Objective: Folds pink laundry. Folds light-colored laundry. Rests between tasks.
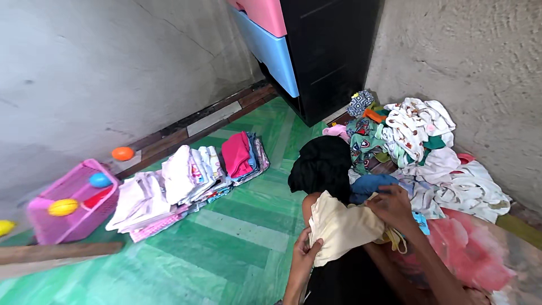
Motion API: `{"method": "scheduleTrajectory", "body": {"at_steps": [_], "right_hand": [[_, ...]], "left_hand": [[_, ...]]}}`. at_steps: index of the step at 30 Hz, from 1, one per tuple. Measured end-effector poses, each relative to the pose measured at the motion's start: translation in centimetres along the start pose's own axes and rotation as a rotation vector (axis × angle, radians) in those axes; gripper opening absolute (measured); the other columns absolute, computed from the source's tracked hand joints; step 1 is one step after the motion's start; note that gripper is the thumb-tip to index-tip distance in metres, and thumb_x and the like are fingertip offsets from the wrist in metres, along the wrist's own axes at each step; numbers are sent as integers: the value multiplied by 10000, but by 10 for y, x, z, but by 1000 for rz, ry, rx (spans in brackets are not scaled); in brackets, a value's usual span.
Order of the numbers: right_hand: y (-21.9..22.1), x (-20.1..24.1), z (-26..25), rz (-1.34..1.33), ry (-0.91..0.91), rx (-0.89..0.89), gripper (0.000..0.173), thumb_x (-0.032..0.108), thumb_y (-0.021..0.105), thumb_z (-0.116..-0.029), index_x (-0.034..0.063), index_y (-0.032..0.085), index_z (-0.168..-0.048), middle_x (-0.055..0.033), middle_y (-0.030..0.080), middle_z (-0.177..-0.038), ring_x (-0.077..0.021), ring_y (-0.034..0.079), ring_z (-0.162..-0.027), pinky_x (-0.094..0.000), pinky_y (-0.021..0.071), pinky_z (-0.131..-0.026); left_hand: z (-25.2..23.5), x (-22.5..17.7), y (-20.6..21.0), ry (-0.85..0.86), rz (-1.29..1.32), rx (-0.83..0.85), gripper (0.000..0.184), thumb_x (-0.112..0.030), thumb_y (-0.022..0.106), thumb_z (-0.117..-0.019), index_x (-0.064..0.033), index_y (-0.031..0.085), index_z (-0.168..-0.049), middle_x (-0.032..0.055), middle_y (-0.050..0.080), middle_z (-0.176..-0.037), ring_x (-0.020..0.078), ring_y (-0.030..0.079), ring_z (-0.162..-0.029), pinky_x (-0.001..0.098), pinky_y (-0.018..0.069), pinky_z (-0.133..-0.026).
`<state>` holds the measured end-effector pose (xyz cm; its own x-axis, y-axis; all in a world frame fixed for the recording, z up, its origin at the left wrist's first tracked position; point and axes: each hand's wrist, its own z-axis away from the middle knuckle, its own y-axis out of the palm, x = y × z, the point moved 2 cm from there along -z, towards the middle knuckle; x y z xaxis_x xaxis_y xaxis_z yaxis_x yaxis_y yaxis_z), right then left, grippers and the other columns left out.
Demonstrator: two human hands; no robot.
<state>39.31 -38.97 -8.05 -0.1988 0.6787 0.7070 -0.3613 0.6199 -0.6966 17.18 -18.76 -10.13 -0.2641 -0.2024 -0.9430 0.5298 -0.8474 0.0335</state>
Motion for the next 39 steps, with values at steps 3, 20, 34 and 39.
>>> {"method": "scheduleTrajectory", "body": {"at_steps": [3,20,34,39], "right_hand": [[-7,-7,-3,-75,-101,-77,176,197,769,-859,23,793,-871,-255,608,-1352,-571,328,-1408,-726,268,-1117],[-160,-46,-38,300,78,-449,769,2,684,-901,101,368,-1595,-439,138,-1595,-721,109,-1423,-905,142,-1019],[-9,206,-22,-210,-1036,1083,734,134,839,-785,17,538,-1444,-162,589,-1431,-300,550,-1339,-456,445,-1127],[-22,280,-19,-213,-1166,1122,433,192,816,-843,-27,661,-1182,-112,685,-1007,-137,642,-918,-298,535,-826]], "left_hand": [[1,0,-1,7,9,5,389,31,634,-932,27,567,-1315,98,726,-1113,128,730,-870,296,617,-778],[1,-5,13,106,-98,-125,490,-154,788,-876,25,607,-1295,139,704,-1164,170,714,-1008,340,614,-868],[11,-141,-9,549,-533,223,277,-94,535,-1001,21,681,-1206,112,728,-1092,109,699,-977,314,573,-906],[50,-225,-60,686,-625,260,293,-95,544,-1009,-13,645,-1271,77,723,-1047,63,689,-912,265,579,-844]]}}
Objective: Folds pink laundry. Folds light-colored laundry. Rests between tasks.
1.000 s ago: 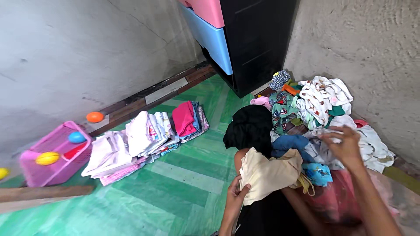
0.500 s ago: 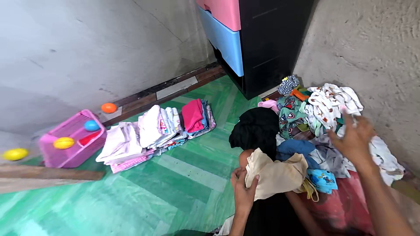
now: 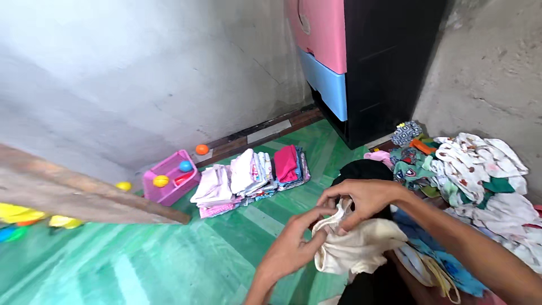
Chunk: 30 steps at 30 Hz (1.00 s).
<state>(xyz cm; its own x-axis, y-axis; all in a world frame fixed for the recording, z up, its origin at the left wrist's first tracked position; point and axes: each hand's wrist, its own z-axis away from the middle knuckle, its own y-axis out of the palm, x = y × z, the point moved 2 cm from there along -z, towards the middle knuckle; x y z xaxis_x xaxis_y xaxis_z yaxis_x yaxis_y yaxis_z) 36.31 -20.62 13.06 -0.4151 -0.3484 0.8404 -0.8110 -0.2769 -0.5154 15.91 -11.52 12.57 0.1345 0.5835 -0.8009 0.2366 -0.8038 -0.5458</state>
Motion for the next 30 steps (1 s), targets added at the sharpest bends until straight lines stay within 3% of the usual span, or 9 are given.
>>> {"method": "scheduleTrajectory", "body": {"at_steps": [2,4,8,13,17,20,22,27,30], "right_hand": [[-5,16,-18,92,-46,5,292,219,766,-892,-46,699,-994,-131,674,-914,-163,617,-855,-329,494,-754],[-10,30,-34,159,-70,-3,266,245,696,-961,-21,691,-947,-96,663,-862,-118,614,-804,-301,496,-725],[-23,52,-58,173,-59,-56,258,231,643,-1011,-24,684,-1028,-79,653,-859,-68,593,-762,-240,494,-713],[-30,63,-82,363,-2,-94,261,110,618,-1004,6,687,-1233,-178,708,-1118,-259,677,-1021,-434,529,-940],[-29,68,-91,471,81,-97,260,66,612,-997,-9,659,-1241,-196,669,-1132,-291,649,-1041,-441,510,-960],[-29,67,-92,425,89,-144,263,165,674,-996,-30,657,-1173,-175,686,-1075,-241,667,-986,-398,529,-922],[-29,64,-95,386,147,-222,299,242,696,-989,-10,662,-1146,-147,694,-1037,-215,675,-938,-393,541,-882],[-5,66,-112,226,367,-366,396,291,672,-1005,-6,563,-1244,-132,650,-975,-214,641,-826,-409,543,-787],[20,71,-124,-26,323,-359,351,260,652,-1012,-8,537,-1207,-103,638,-943,-136,652,-702,-314,578,-654]], "left_hand": [[8,-13,-29,29,-80,-86,288,-107,575,-998,-24,630,-1269,49,703,-983,56,674,-868,246,579,-803],[20,-20,-54,21,-174,-173,306,-118,616,-952,-13,607,-1239,30,696,-968,51,679,-853,238,586,-777],[51,-22,-92,-129,-265,-335,240,-134,643,-886,-24,675,-1097,1,720,-1003,23,698,-862,219,599,-756],[76,-20,-125,-150,-155,-444,173,-80,658,-890,-46,699,-1055,-45,733,-966,24,702,-845,210,602,-756],[88,-20,-140,-133,-119,-548,224,-102,719,-898,-41,694,-1111,-32,743,-958,54,718,-842,229,615,-766],[96,-17,-141,-77,-9,-566,405,-93,695,-928,-70,531,-1297,-70,738,-935,42,712,-825,223,597,-764],[98,-10,-140,-42,45,-604,334,-77,615,-984,-77,498,-1297,-53,739,-969,56,717,-862,241,601,-785],[91,-7,-117,-108,-218,-754,235,-46,458,-991,-35,687,-1039,-19,687,-1027,-17,615,-852,152,502,-718],[81,-14,-94,-123,-308,-688,249,-189,601,-937,-61,739,-1101,47,667,-1112,56,656,-981,211,575,-781]]}}
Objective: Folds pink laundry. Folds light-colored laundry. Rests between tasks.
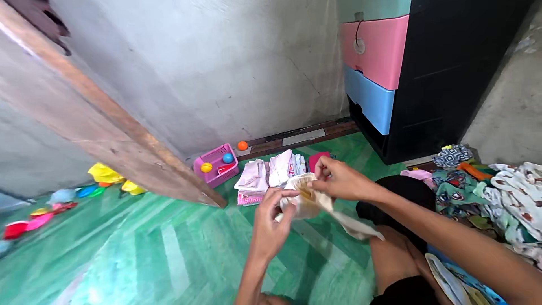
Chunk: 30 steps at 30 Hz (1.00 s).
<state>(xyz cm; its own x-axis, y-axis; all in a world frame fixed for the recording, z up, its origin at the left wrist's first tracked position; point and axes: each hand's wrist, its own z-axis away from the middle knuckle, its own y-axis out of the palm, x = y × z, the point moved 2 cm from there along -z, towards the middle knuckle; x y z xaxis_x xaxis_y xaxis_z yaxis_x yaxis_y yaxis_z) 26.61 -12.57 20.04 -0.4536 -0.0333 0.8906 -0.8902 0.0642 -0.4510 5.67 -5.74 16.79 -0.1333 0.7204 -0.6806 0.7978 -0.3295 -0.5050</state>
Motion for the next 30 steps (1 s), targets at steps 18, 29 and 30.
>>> {"method": "scheduleTrajectory", "body": {"at_steps": [18,29,30], "right_hand": [[108,-163,60,-626,301,-303,213,125,529,-1056,-42,651,-1106,-108,708,-994,-165,698,-902,-337,586,-802],[128,-153,22,-913,224,-224,283,95,610,-1014,-5,526,-1265,-94,702,-979,-142,691,-843,-328,582,-795],[114,-150,19,-852,189,-229,251,78,619,-1001,-6,561,-1231,-71,700,-929,-126,683,-812,-317,580,-771]], "left_hand": [[5,2,-6,137,200,-60,80,-120,696,-877,-122,714,-955,-47,662,-1064,43,649,-964,191,569,-803],[20,15,-31,162,137,-143,86,-228,697,-903,-187,718,-976,-96,651,-1092,15,629,-1010,165,551,-842],[23,20,-37,160,132,-158,84,-245,697,-912,-199,718,-980,-105,651,-1098,12,624,-1021,164,543,-850]]}}
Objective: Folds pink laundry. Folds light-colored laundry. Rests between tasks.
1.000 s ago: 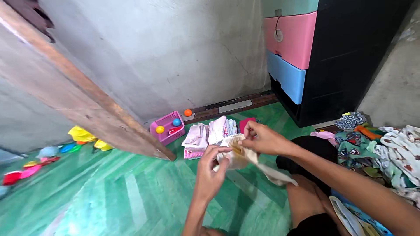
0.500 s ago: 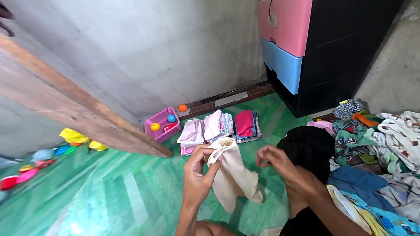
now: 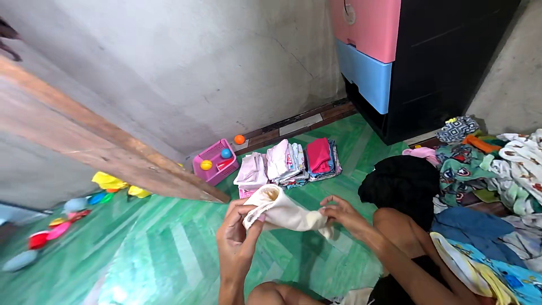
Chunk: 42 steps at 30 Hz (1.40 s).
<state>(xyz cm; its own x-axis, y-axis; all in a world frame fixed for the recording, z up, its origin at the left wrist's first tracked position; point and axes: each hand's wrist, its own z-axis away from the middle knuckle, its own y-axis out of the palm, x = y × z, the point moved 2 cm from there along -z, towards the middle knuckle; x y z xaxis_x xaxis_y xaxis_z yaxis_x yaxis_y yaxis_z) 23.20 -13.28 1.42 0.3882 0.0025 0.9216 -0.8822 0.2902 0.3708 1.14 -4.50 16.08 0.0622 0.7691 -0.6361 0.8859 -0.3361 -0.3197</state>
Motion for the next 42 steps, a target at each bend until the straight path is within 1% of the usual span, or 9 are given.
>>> {"method": "scheduleTrajectory", "body": {"at_steps": [8,19,23,26,29,30,32,37,42], "right_hand": [[-39,98,-11,269,-187,-13,209,89,593,-1017,-8,691,-1174,-73,702,-1084,-87,666,-935,-272,563,-849],[-56,102,-14,864,-220,61,261,168,624,-1013,37,727,-1214,-177,678,-1174,-210,649,-1040,-339,526,-928],[-62,101,-8,884,-233,81,218,165,646,-999,60,751,-1158,-183,619,-1245,-237,580,-1163,-357,502,-951],[-61,101,-7,708,-227,187,201,160,685,-977,38,747,-1123,-141,585,-1328,-175,549,-1255,-314,510,-994],[-48,95,-12,523,-245,251,190,128,673,-962,-7,726,-1084,-72,679,-1167,-76,623,-1106,-261,532,-951],[-43,92,-12,508,-216,237,187,113,663,-968,-21,716,-1088,-69,691,-1118,-63,638,-1047,-254,537,-937],[-39,86,-14,550,-162,196,206,113,647,-982,-39,704,-1108,-81,697,-1042,-67,639,-946,-255,531,-882],[-58,72,-5,589,-23,123,185,128,671,-981,-35,705,-1062,-54,682,-929,-38,598,-811,-233,506,-788],[-63,53,-9,599,44,71,185,123,676,-981,-44,697,-1060,-67,671,-924,-47,583,-800,-237,495,-771]], "left_hand": [[31,32,-22,-117,16,-134,66,-177,694,-879,-153,740,-919,-78,659,-1109,19,637,-995,167,561,-808],[58,42,-27,-166,44,-19,190,-142,743,-864,-162,790,-1047,-53,665,-1183,56,660,-1034,205,582,-874],[64,33,-38,-193,205,140,278,-164,764,-896,-220,764,-1169,-51,703,-1170,70,688,-1001,213,591,-858],[49,29,-41,-263,386,-3,426,-321,794,-867,-277,673,-1274,-92,733,-1148,37,705,-978,220,597,-822],[31,46,-17,-526,620,-293,608,-488,511,-1025,-102,381,-1477,7,667,-1263,132,673,-1128,364,589,-937],[36,51,0,-724,653,-341,669,-589,289,-1053,-80,370,-1480,31,672,-1242,136,675,-1107,381,585,-921],[63,62,38,-1103,662,-312,851,-730,146,-1001,-56,495,-1386,78,733,-1102,178,725,-968,408,610,-816],[109,94,64,-1098,740,-134,201,-59,476,-1031,21,656,-1067,124,759,-948,187,751,-850,337,627,-800],[87,104,57,-1042,422,-205,121,-39,599,-1008,49,677,-1036,109,747,-890,160,728,-773,315,616,-755]]}}
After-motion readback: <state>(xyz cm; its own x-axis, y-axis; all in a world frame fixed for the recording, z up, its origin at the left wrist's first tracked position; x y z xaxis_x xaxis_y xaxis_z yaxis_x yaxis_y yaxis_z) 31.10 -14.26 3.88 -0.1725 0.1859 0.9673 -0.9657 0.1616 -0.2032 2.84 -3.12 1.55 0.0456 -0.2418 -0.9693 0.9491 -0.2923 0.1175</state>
